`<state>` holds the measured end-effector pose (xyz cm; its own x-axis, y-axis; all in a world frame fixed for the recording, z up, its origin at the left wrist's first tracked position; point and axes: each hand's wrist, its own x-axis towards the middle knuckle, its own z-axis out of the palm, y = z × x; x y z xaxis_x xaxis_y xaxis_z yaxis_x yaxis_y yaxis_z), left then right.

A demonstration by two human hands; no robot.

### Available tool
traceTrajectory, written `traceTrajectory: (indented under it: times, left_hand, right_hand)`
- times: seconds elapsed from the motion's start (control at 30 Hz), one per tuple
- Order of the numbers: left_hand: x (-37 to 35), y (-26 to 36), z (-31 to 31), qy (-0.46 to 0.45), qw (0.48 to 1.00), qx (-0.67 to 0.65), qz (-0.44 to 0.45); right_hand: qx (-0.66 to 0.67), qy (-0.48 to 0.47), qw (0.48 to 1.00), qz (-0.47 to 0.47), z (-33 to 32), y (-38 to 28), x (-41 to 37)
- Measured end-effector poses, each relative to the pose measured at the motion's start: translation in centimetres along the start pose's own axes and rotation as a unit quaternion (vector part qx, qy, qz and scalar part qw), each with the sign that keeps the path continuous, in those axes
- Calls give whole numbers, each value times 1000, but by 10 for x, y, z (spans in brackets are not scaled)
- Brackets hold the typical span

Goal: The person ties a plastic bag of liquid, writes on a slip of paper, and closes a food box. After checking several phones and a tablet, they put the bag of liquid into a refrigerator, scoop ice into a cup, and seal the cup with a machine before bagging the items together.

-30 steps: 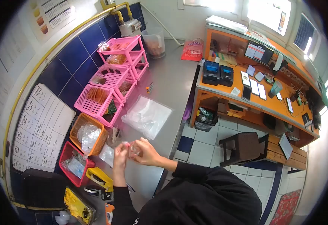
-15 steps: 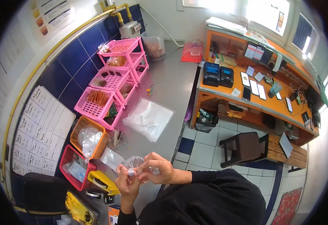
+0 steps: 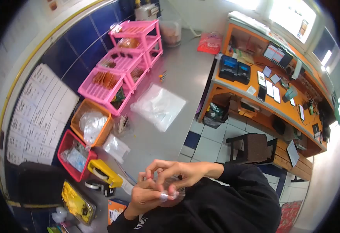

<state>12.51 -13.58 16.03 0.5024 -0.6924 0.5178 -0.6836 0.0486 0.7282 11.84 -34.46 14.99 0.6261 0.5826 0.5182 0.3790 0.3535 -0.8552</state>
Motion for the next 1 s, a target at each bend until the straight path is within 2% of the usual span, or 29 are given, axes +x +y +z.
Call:
traceTrajectory:
  times: [0.03, 0.1, 0.13, 0.17, 0.3, 0.37, 0.47, 0.53, 0.6, 0.63, 0.7, 0.73, 0.77, 0.83, 0.9, 1.0]
  left_hand:
    - [-4, 1, 2, 6, 1000, 3, -2]
    - [-15, 2, 9, 24, 1000, 13, -8]
    - [-22, 6, 4, -1, 998, 61, -26]
    - [-27, 8, 4, 15, 997, 74, -32]
    - [-40, 21, -2, 83, 987, 137, -32]
    - [-40, 27, -13, 113, 977, 179, -10]
    - [-29, 22, -8, 222, 944, 242, -15]
    - [-23, 3, -5, 272, 923, 270, -15]
    - [-25, -28, 4, 296, 925, 236, -13]
    - [-23, -44, 8, 311, 925, 220, -10]
    - [-16, -69, 6, 240, 951, 190, -49]
    - [-12, -79, 4, 202, 962, 171, -67]
    - [-7, -89, 6, 164, 971, 150, -85]
    - [5, -114, 17, 194, 961, 180, -79]
    - [14, -129, 33, 210, 952, 199, -97]
    - [24, -161, 59, 325, 898, 270, -124]
  right_hand:
    - [33, -29, 999, 11, 2, 4, -1]
    - [1, -94, 995, 46, -1, 3, 2]
    - [-13, -127, 989, 71, -2, 1, 5]
    - [-27, -160, 982, 94, -4, 1, 9]
    - [-103, -182, 977, 35, -5, -4, 38]
    - [-142, -129, 981, -4, 0, -6, 45]
    - [-199, -48, 977, -55, -3, 5, 50]
    - [-198, -24, 977, -74, -9, 20, 51]
    - [-202, -26, 976, -81, -26, 35, 53]
    - [-178, -45, 982, -43, -40, 44, 55]
    - [-133, -81, 987, 34, -69, 59, 60]
    - [-29, -36, 986, 162, -78, 60, 63]
    - [-38, -79, 983, 160, -94, 67, 65]
    - [-62, -164, 974, 145, -130, 92, 69]
    - [-117, -196, 966, 121, -148, 101, 61]
    - [-269, -215, 939, 8, -166, 132, 57]
